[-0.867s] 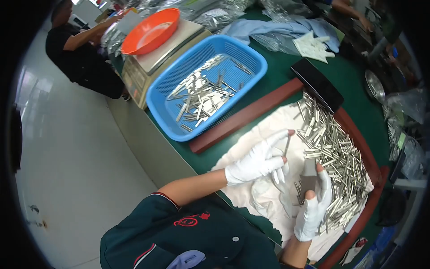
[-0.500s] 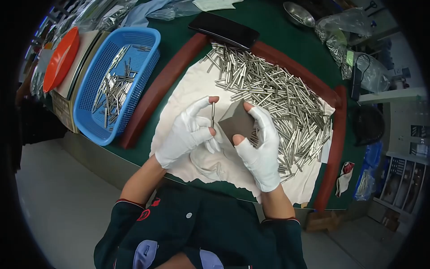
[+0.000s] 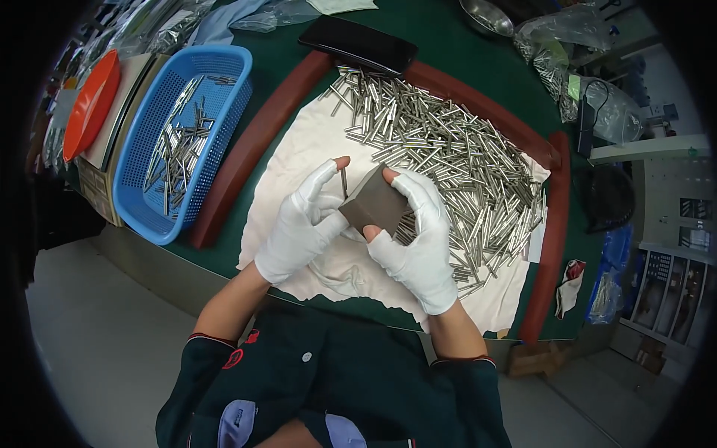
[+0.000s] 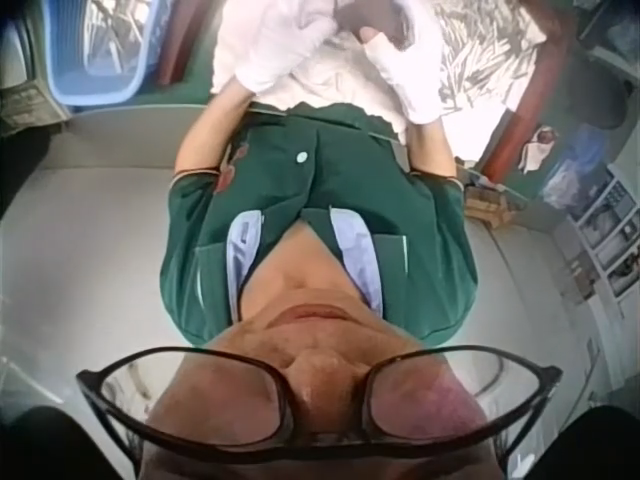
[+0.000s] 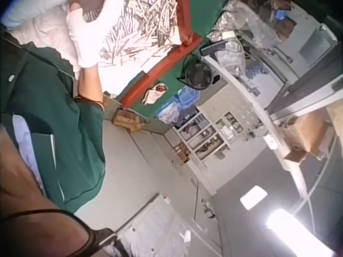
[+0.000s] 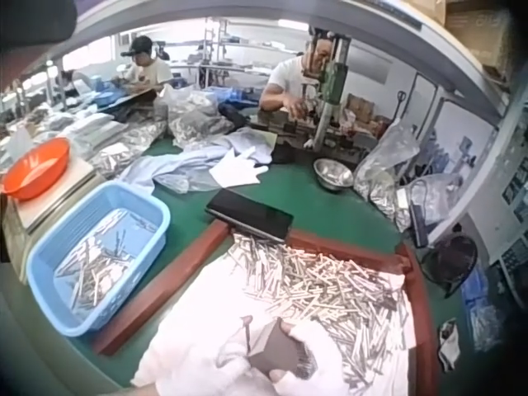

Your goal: Polishing small cylindrical metal pins using a sanding block at a manufacturing workbench.

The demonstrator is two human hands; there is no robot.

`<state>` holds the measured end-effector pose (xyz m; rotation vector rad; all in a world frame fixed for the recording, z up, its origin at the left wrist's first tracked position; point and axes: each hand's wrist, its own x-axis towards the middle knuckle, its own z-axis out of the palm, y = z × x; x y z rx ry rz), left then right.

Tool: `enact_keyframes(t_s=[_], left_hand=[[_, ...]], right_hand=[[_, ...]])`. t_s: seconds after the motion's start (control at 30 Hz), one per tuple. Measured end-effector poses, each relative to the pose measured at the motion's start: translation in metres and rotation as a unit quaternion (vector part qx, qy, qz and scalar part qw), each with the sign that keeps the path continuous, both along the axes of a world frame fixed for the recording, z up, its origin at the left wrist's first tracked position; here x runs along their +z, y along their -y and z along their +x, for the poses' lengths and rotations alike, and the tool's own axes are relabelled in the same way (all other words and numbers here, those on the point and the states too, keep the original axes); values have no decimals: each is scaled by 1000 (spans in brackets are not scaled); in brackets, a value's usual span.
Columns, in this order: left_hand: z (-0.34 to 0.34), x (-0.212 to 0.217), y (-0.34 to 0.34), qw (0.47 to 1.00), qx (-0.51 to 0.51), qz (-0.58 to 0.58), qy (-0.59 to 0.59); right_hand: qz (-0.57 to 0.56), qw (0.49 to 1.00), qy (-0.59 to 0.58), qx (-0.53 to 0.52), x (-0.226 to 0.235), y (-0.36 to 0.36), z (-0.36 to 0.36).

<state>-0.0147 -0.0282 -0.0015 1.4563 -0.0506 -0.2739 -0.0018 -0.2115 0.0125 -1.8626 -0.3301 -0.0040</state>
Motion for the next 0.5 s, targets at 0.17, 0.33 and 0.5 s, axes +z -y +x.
enact_keyframes(t_s=[0.17,0.33,0.5], left_hand=[[-2,-14,-1,999,-11,38,27],[-1,-24,3,959,65,97,258],[-4,-23,-1,965,47,74,245]], right_hand=[[-33,998,40,40,-1,1,1],[-61,994,78,36,-1,-1,1],[-43,994,84,57,6,-1,-2]])
